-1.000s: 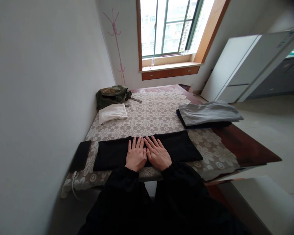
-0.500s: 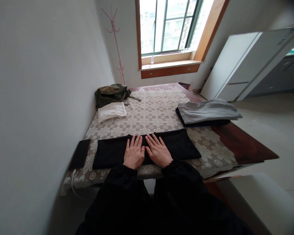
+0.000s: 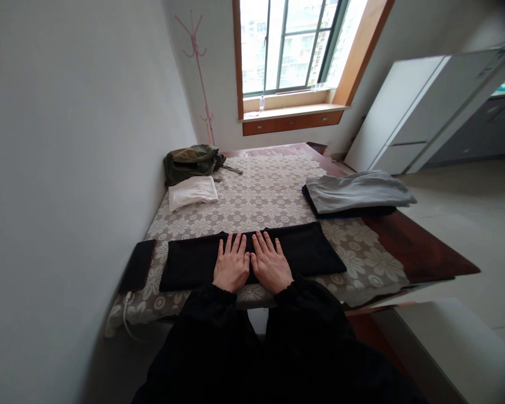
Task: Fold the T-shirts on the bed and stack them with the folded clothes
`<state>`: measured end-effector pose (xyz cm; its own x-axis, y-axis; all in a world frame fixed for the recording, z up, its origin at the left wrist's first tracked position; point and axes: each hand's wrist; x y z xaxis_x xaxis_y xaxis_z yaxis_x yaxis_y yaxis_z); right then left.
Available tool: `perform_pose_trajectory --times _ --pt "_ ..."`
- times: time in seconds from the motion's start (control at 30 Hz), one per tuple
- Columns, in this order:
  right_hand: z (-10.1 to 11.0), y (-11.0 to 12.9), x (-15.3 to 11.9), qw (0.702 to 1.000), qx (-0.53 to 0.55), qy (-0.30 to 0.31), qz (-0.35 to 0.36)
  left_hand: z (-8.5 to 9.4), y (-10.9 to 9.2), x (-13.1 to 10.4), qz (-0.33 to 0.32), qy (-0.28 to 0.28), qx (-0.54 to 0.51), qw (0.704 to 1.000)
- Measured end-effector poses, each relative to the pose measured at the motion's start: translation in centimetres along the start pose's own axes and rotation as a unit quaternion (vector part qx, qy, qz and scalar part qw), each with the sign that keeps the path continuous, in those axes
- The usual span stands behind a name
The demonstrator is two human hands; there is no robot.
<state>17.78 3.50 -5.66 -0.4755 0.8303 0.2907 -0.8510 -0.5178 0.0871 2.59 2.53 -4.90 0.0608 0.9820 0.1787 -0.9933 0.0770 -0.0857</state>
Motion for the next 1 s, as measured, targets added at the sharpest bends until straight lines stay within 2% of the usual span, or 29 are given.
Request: perform_pose_trajectory --times 0.3,0.6,1.0 --pt "0.2 -0.2 -1.3 0.996 0.008 0.008 0.084 -0.2 0.1 0.1 0.000 -0.005 -0.004 1.000" --pt "0.8 0.3 -1.5 0.997 0.013 0.012 0.070 0.0 -1.3 -2.0 0.037 -0.022 0.006 0.999" --pt "0.2 0.5 -2.6 0.998 0.002 0.000 0.063 -0.2 -1.0 -4.0 0.020 -0.033 -0.005 0.999"
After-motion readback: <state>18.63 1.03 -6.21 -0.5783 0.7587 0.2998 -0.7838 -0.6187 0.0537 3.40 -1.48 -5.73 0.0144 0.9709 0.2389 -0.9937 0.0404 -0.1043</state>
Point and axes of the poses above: each hand's wrist, its own x-axis towards the middle knuckle, its own z-axis out of the back of the hand, y = z × x, and after that the axes turned 9 degrees about z, right-handed
